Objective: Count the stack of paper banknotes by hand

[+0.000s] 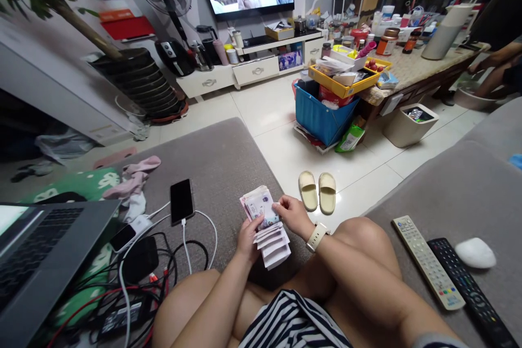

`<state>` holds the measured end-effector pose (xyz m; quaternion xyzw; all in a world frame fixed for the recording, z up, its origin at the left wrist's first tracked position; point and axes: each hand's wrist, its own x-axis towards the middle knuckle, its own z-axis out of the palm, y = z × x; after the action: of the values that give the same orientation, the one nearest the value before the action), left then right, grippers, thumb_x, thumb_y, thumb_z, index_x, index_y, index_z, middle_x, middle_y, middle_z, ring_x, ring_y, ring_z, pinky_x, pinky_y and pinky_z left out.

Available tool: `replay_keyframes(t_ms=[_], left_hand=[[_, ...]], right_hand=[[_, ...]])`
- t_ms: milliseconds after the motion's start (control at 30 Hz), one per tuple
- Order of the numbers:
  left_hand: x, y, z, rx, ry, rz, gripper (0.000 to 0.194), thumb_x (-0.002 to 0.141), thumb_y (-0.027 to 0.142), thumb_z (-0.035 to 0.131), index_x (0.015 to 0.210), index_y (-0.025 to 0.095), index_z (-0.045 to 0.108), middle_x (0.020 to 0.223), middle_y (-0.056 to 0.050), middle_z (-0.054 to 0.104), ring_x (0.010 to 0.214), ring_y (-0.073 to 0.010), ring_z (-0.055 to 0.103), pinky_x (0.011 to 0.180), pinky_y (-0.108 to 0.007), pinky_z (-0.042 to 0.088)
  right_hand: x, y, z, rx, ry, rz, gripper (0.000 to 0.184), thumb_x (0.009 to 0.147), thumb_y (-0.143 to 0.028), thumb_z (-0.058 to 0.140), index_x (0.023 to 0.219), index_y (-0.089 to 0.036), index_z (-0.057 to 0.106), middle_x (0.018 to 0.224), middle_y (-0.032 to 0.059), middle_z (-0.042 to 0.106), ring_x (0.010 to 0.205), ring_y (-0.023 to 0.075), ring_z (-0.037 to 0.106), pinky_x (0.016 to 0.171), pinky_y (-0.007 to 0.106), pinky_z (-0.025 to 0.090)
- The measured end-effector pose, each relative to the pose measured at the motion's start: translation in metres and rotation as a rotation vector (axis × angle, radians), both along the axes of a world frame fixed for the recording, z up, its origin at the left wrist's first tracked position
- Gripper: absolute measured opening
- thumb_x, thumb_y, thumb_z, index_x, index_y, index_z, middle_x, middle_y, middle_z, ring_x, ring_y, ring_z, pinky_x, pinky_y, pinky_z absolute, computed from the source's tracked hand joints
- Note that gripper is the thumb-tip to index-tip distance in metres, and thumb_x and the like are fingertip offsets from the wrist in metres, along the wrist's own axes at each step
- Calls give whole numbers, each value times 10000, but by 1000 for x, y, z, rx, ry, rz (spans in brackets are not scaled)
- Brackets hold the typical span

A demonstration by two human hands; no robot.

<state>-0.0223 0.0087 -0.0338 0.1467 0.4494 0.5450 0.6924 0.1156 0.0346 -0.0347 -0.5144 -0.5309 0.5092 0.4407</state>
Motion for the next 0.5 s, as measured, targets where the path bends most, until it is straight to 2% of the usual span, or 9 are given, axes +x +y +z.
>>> replay_keyframes(t_ms=[167,500], left_hand=[[1,0,2,-38,-12,34,390,662,245,682,1023,107,631,810,-93,731,712,-237,685,741,-367,507],[1,3,-3,-37,21,108,254,677,305,661,834,106,673,774,-96,731,792,-248,681,762,-347,501]], right_hand=[[-1,-1,0,17,10,2,273,774,-400,571,633,-184,483,568,-39,457,544,117,418,507,224,342],[-1,-2,2,10,99,75,278,790,-407,560,647,-174,505,595,-33,469,569,116,427,533,225,345]])
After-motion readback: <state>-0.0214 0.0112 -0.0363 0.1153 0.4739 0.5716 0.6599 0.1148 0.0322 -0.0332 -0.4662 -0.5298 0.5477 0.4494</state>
